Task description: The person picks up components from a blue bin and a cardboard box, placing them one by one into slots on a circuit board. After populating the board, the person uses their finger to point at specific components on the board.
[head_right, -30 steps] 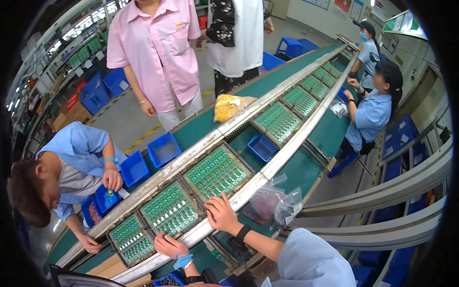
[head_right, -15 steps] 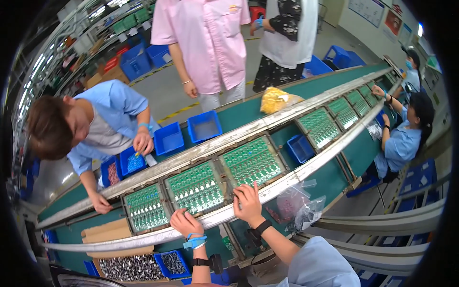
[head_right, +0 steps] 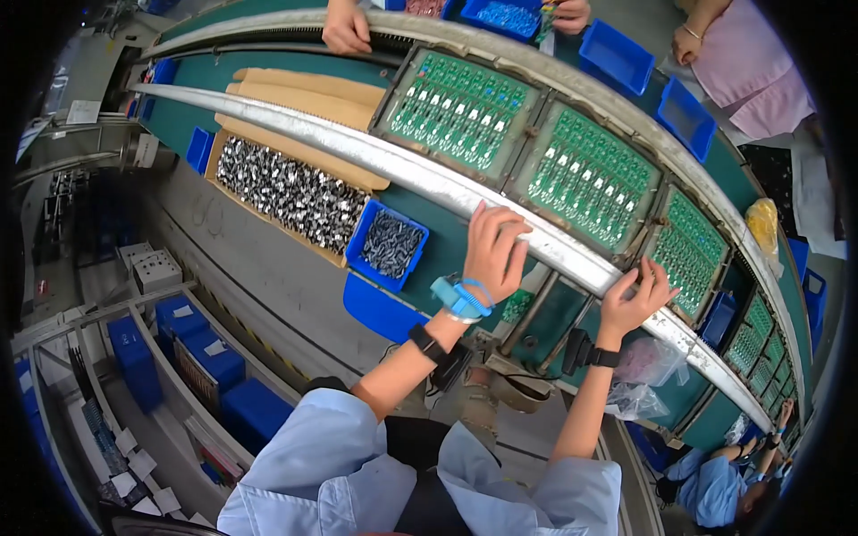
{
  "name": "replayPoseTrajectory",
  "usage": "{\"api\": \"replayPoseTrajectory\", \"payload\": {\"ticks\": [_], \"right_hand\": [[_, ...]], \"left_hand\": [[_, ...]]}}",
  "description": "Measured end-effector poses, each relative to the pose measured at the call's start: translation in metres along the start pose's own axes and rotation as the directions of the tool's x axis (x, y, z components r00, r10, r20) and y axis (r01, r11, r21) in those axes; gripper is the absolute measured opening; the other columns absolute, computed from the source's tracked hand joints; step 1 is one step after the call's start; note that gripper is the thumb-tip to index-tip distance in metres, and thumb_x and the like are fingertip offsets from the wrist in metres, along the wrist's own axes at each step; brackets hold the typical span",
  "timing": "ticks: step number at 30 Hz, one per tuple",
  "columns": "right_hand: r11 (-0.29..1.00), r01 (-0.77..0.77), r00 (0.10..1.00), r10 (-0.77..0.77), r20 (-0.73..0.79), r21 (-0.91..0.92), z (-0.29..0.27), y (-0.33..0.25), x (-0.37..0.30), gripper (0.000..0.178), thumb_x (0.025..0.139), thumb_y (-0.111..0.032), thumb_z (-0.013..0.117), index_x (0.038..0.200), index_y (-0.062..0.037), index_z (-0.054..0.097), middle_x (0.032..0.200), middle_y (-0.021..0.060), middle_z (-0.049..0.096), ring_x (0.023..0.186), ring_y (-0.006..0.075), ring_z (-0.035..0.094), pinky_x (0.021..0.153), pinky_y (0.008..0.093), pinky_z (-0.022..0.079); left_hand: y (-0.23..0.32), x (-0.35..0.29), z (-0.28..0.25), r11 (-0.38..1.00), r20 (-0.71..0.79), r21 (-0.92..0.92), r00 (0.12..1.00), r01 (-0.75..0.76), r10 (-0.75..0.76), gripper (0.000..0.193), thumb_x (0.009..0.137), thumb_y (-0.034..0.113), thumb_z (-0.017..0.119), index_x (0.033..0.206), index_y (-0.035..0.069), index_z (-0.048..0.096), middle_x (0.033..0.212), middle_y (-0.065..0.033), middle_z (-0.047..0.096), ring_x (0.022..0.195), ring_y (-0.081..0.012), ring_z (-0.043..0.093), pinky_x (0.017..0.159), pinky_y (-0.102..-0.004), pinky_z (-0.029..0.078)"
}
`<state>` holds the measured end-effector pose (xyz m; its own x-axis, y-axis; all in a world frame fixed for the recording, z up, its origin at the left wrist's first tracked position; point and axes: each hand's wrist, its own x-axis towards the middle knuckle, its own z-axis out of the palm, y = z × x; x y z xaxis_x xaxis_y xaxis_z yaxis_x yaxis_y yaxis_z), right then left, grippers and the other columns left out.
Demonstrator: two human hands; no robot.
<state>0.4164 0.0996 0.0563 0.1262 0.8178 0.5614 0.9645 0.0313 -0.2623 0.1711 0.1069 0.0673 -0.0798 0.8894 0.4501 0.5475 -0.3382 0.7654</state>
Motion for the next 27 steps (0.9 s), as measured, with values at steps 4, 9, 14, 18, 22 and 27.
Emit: {"api": "replayPoseTrajectory", "payload": {"ticks": [4,9,14,18,22,27], "right_hand": [[1.0,0.018,1.0,-0.017,-0.011,0.021,0.011,-0.042,-0.01,0.028,0.085,-0.009,0.06,0.113,-0.0064,0.061,0.111,0.0119,0.059,0.108,0.0307,0.053,0.11,0.0508,0.02],[0.927,0.049,0.997,-0.066,0.033,0.373,-0.008,-0.155,-0.02,0.029,0.082,-0.002,0.063,0.111,-0.0023,0.06,0.111,0.0144,0.059,0.105,0.0323,0.055,0.097,0.0419,0.038],[0.766,-0.023,0.762,-0.402,0.507,0.642,0.008,-0.289,-0.061,0.017,0.076,-0.009,0.065,0.092,-0.0033,0.063,0.09,0.0137,0.064,0.089,0.0306,0.058,0.078,0.039,0.046],[0.873,0.153,0.689,-0.43,0.584,0.463,0.053,-0.315,-0.087,0.015,0.071,-0.011,0.058,0.082,-0.0024,0.062,0.081,0.0133,0.062,0.08,0.0267,0.057,0.069,0.0373,0.042],[0.873,0.292,0.682,-0.477,0.554,0.391,0.059,-0.338,-0.099,0.01,0.07,-0.013,0.058,0.075,-0.0053,0.062,0.075,0.0098,0.061,0.079,0.0225,0.056,0.071,0.0347,0.04],[0.883,0.284,0.733,-0.451,0.509,0.372,0.059,-0.304,-0.086,0.009,0.072,-0.014,0.057,0.071,-0.0078,0.063,0.074,0.007,0.061,0.081,0.022,0.056,0.076,0.0337,0.039]], "left_hand": [[-0.024,-0.058,-0.085,0.966,-0.043,0.169,0.981,0.196,-0.191,0.016,0.082,0.009,0.057,0.097,0.005,0.056,0.103,-0.0125,0.053,0.101,-0.0337,0.051,0.095,-0.048,0.037],[-0.092,-0.107,-0.175,0.773,-0.163,0.322,0.836,0.547,-0.524,0.026,0.082,0.011,0.06,0.106,0.002,0.055,0.109,-0.0167,0.053,0.106,-0.0368,0.047,0.092,-0.0424,0.039],[-0.124,-0.127,-0.188,0.769,-0.086,0.445,0.877,0.459,-0.473,0.038,0.081,0.014,0.062,0.115,0.001,0.052,0.119,-0.0198,0.05,0.111,-0.0391,0.044,0.096,-0.0424,0.037],[-0.129,-0.114,-0.16,0.786,0.011,0.478,0.892,0.392,-0.452,0.048,0.078,0.017,0.066,0.12,0.0,0.051,0.123,-0.0217,0.05,0.113,-0.041,0.045,0.098,-0.045,0.036],[-0.133,-0.126,-0.173,0.718,-0.023,0.555,0.87,0.42,-0.492,0.047,0.074,0.015,0.068,0.117,0.003,0.053,0.117,-0.0203,0.052,0.106,-0.0384,0.047,0.094,-0.0454,0.036],[-0.11,-0.099,-0.145,0.809,0.084,0.455,0.887,0.371,-0.454,0.042,0.075,0.018,0.068,0.11,0.002,0.052,0.107,-0.0204,0.052,0.102,-0.0402,0.049,0.09,-0.047,0.039]]}}
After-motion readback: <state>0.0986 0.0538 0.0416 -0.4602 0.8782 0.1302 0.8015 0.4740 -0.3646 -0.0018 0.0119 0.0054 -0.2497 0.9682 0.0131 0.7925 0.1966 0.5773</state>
